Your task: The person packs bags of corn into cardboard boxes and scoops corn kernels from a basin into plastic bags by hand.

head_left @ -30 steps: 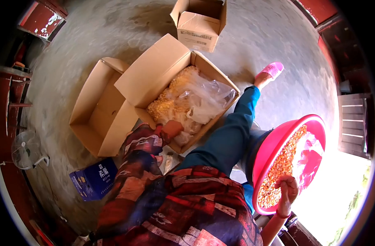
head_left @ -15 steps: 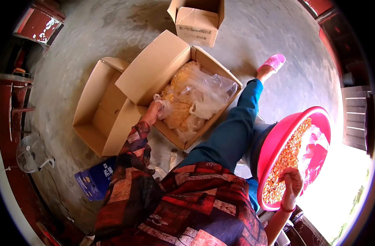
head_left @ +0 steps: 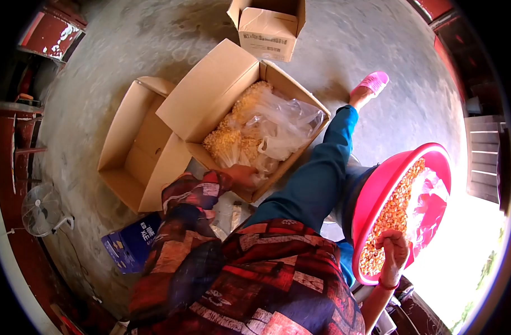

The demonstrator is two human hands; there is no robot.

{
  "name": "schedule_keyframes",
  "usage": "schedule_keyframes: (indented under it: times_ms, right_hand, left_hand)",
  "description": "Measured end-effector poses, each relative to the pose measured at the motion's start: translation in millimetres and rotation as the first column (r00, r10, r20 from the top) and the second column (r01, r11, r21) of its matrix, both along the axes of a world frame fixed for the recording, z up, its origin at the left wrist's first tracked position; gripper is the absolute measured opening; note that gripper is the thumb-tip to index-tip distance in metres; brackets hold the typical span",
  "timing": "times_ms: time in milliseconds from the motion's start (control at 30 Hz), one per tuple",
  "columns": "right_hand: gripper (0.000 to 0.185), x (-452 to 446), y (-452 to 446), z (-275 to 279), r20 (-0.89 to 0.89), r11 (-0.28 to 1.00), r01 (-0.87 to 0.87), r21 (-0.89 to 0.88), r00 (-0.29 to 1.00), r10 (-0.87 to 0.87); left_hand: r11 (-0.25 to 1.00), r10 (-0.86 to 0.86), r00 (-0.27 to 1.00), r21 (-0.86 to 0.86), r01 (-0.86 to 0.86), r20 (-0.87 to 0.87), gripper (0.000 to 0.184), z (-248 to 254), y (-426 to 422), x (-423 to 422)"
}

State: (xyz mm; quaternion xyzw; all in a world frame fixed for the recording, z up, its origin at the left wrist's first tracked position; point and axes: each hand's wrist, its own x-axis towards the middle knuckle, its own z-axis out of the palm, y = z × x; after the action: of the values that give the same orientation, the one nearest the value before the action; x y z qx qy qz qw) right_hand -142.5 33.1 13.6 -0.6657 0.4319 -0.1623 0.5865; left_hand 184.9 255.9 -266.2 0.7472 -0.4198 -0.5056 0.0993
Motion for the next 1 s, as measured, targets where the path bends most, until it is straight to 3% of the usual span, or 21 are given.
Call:
schedule_keyframes:
  times_ms: [100, 167, 200, 267, 400, 433, 500, 567, 700, 733, 767, 800, 867, 900, 967, 1000]
  right_hand:
    - [0.008, 2.0, 2.6, -1.5, -0.008, 1.0, 0.003, 0.009, 1.0, -0.002]
    - [0.008, 0.9, 3.8, -1.0, -0.021, 1.0, -0.006, -0.012, 1.0, 0.006]
    - [0.008, -1.0, 2.9, -0.5, -0.024, 1.0, 0.002, -0.014, 1.0, -0.002]
    - [0.008, -3.8, 2.6, -1.3, -0.013, 1.0, -0.012, -0.005, 1.0, 0.012]
    - [0.008, -6.1, 2.7, -7.3, -0.011, 1.0, 0.027, 0.012, 1.0, -0.027]
    - [0.008, -7.0, 1.9, -10.2, 0.005, 1.0, -0.008, 0.017, 1.0, 0.008]
    - [0.008, -5.6, 3.4, -12.4, -0.001, 1.0, -0.016, 0.019, 1.0, 0.016]
    - [0.008, -5.2, 5.7, -12.2, -0.011, 0.999, -0.012, 0.031, 1.0, 0.012]
    - [0.008, -7.3, 5.5, -9.3, -0.03, 0.999, -0.002, 0.035, 1.0, 0.003]
    - [0.009, -8.5, 5.7, -9.8, -0.022, 0.999, 0.012, 0.046, 1.0, -0.011]
    - [0.009, -9.2, 6.1, -10.6, -0.014, 0.998, 0.024, 0.057, 1.0, -0.023]
    - [0.009, -9.5, 6.8, -11.6, -0.014, 0.998, 0.022, 0.058, 1.0, -0.021]
    - [0.008, -10.4, 7.9, -14.3, 0.01, 0.995, 0.02, 0.099, 1.0, -0.021]
    - [0.008, -10.5, 8.6, -15.3, 0.011, 0.995, 0.022, 0.097, 1.0, -0.024]
    - [0.008, -10.3, 10.5, -17.8, -0.021, 0.993, 0.035, 0.109, 0.999, -0.033]
    - [0.008, -9.9, 11.5, -18.9, -0.02, 0.993, 0.036, 0.11, 0.999, -0.034]
  left_hand:
    - [0.997, -0.052, 0.992, -0.058, 0.059, 0.113, 0.058, -12.5, 0.4, -11.2]
    - [0.991, -0.133, 0.939, 0.057, 0.121, 0.317, 0.049, -46.6, 1.6, -13.2]
    - [0.99, -0.139, 0.939, 0.054, 0.129, 0.315, 0.049, -53.6, 4.7, -12.7]
    - [0.916, 0.338, 0.929, -0.281, -0.287, 0.154, 0.03, -51.2, 19.4, -6.6]
    - [0.773, 0.489, 0.872, -0.45, -0.447, -0.025, 0.029, -66.2, 44.8, 33.0]
    - [0.72, 0.571, 0.797, -0.345, -0.602, -0.197, 0.027, -44.8, 45.3, 40.7]
    - [0.656, 0.641, 0.684, -0.213, -0.724, -0.348, 0.025, -14.5, 44.6, 44.2]
    - [0.423, 0.811, 0.38, -0.003, -0.906, -0.445, 0.025, -0.2, 44.9, 40.5]
    - [0.514, 0.729, 0.44, -0.005, -0.858, -0.524, 0.027, -24.3, 52.6, 52.2]
    - [0.755, 0.611, 0.743, -0.08, -0.65, -0.273, 0.033, -8.1, 41.1, 53.0]
    - [0.926, 0.374, 0.927, -0.064, -0.373, 0.008, 0.038, 0.6, 34.4, 52.4]
    - [0.925, 0.376, 0.927, -0.063, -0.375, 0.009, 0.038, -9.1, 36.0, 49.2]
    - [0.862, 0.358, 0.911, -0.303, -0.407, -0.206, 0.044, -35.4, 40.0, 39.5]
    - [0.862, 0.355, 0.912, -0.305, -0.404, -0.206, 0.044, -28.1, 34.0, 34.1]
    - [0.907, 0.237, 0.972, -0.361, -0.218, 0.009, 0.044, -14.8, 18.4, 18.2]
    - [0.907, 0.236, 0.972, -0.362, -0.216, 0.011, 0.044, -14.9, 13.0, 7.3]
